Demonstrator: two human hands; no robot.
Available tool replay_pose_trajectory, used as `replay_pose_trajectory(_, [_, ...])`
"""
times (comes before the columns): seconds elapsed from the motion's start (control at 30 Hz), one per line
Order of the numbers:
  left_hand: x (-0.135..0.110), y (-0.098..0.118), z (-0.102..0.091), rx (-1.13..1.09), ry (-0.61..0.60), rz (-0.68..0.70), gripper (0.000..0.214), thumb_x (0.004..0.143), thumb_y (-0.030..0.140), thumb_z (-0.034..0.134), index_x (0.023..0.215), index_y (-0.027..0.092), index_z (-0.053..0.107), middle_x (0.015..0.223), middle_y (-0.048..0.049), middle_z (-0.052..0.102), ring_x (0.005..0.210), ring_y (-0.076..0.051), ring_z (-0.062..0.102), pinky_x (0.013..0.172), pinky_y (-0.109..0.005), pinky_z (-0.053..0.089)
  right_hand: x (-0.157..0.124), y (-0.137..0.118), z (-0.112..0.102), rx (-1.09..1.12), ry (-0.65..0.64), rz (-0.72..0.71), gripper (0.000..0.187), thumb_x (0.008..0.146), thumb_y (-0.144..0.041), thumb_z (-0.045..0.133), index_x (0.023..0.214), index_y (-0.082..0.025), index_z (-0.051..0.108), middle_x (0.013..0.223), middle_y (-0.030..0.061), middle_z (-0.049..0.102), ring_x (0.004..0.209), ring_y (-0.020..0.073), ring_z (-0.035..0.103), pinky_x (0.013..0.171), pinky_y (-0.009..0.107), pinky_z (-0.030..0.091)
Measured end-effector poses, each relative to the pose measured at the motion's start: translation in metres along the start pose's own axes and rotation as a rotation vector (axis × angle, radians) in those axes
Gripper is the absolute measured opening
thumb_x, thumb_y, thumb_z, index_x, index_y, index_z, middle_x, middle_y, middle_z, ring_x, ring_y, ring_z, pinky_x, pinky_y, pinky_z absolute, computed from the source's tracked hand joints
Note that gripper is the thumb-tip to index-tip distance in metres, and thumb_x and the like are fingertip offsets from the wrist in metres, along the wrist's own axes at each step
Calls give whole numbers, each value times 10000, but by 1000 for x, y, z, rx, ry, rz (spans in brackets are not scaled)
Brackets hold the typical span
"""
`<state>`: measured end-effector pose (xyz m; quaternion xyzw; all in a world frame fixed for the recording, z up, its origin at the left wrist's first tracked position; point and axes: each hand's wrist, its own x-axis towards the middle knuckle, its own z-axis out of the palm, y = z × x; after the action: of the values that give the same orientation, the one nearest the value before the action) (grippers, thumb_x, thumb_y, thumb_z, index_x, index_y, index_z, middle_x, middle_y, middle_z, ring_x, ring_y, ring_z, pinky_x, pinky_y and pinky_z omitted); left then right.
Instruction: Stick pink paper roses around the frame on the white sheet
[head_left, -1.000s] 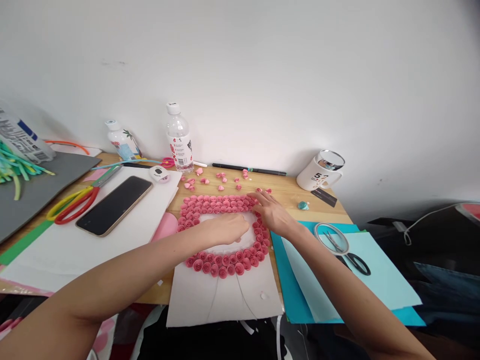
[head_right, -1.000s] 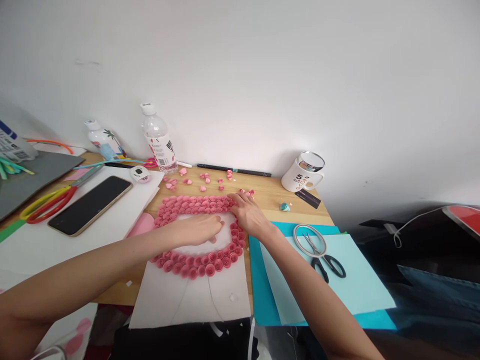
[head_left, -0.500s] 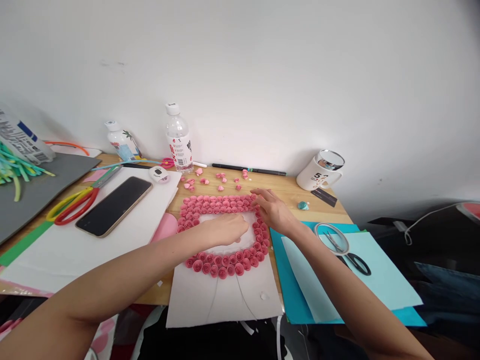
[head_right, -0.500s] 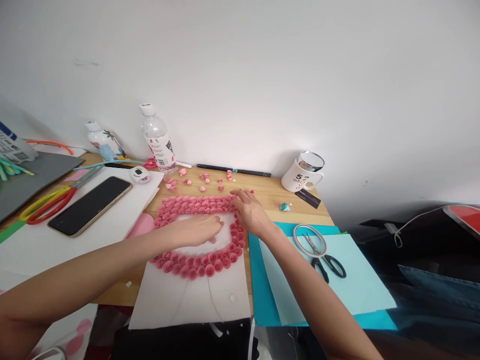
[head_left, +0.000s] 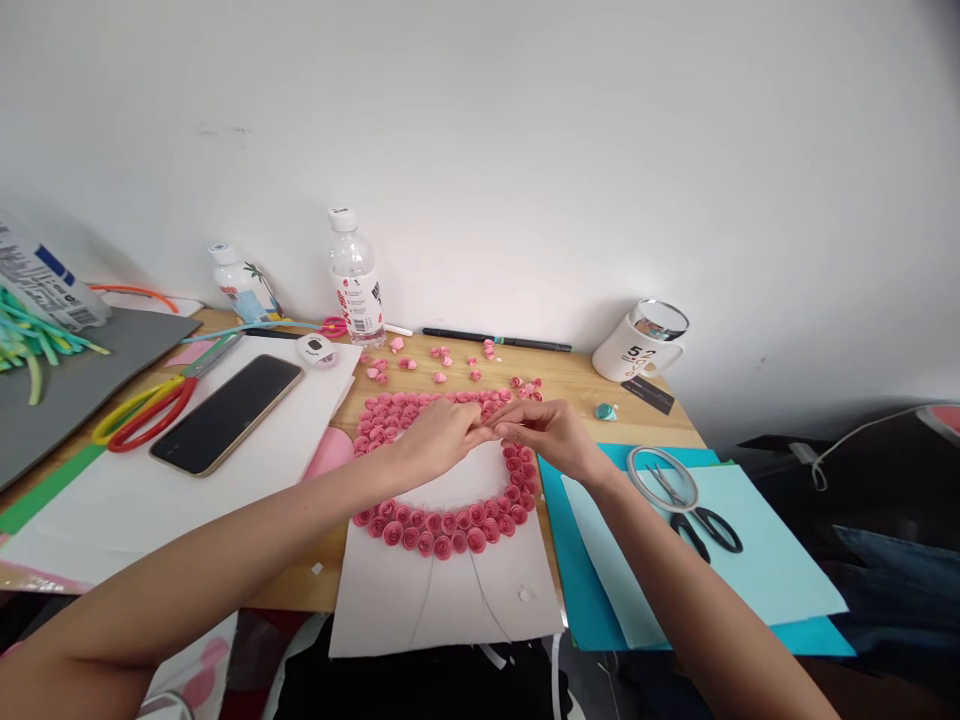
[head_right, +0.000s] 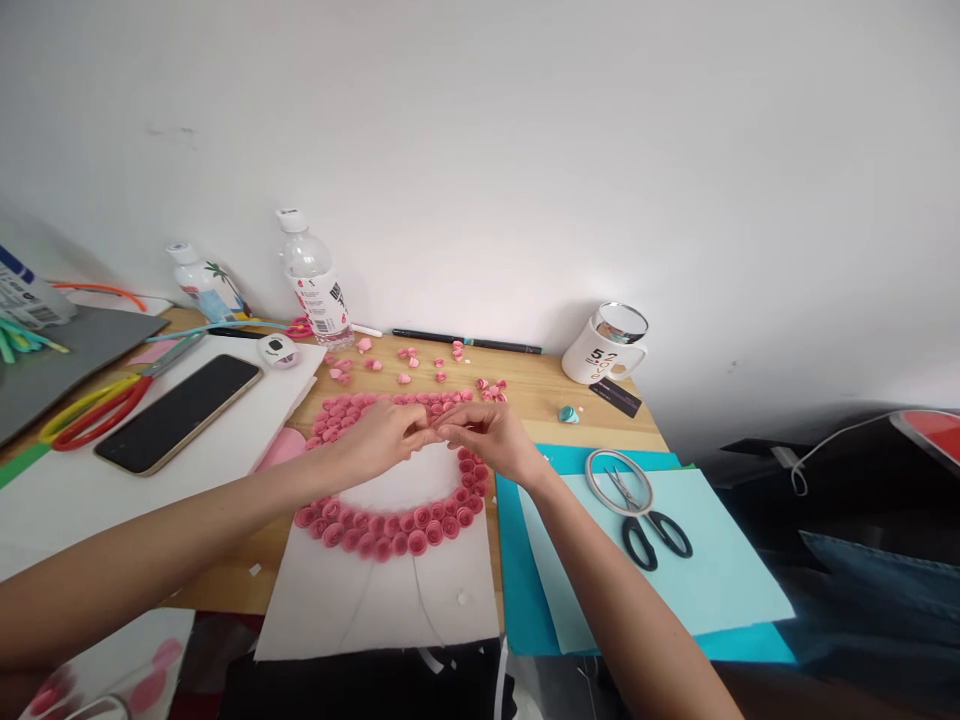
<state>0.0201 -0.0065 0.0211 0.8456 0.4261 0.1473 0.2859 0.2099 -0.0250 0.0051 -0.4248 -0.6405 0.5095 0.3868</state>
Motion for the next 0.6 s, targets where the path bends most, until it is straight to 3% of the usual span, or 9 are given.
replay_pose_trajectory(0.13, [1, 0, -3, 245, 60, 174, 300, 915, 340, 472, 670, 167, 463, 590, 22, 499, 514, -118, 465, 476, -249, 277, 2, -1, 6, -33, 11, 64, 309, 752, -478, 659, 702, -173, 667, 711, 19, 637, 608, 112, 563, 577, 263, 533])
replay_pose_trajectory(0.23, [3, 0, -6, 329, 222, 348, 184, 929, 293, 455, 828, 153, 520, 760, -23, 573, 672, -153, 553, 542, -255, 385, 4, -4, 8, -16, 53, 25, 344, 752, -511, 647, 694, -174, 619, 699, 11, 608, 622, 115, 562, 565, 256, 530])
replay_pose_trajectory(0.33, [4, 3, -12, 332, 384, 540, 172, 919, 310, 474, 938, 148, 527, 1021, -105, 577, 972, -213, 561, 774, -335, 469, 10, -3, 1, 7, 90, -14, 356, 747, -524, 647, 708, -173, 602, 693, 13, 606, 632, 124, 574, 572, 261, 523])
replay_pose_trajectory(0.4, [5, 4, -17, 312, 424, 614, 171, 921, 305, 471, 956, 157, 547, 1115, -124, 551, 1074, -225, 517, 891, -373, 433, 16, 3, -9, 34, 210, -18, 366, 743, -538, 644, 717, -175, 596, 675, 15, 618, 622, 127, 587, 576, 265, 516])
replay_pose_trajectory(0.5, [8, 0, -17, 259, 390, 559, 205, 942, 202, 403, 896, 170, 600, 1002, -84, 586, 950, -180, 520, 863, -343, 415, 24, 21, -26, 143, 511, -18, 383, 729, -560, 642, 711, -185, 569, 669, 13, 634, 588, 122, 600, 543, 251, 492])
replay_pose_trajectory(0.6, [15, -9, -6, 217, 211, 475, 220, 920, 189, 451, 810, 158, 639, 815, -52, 577, 846, -171, 473, 806, -323, 394, 28, 43, -34, 260, 691, -20, 388, 706, -564, 657, 690, -190, 556, 617, -6, 608, 510, 98, 553, 478, 226, 433])
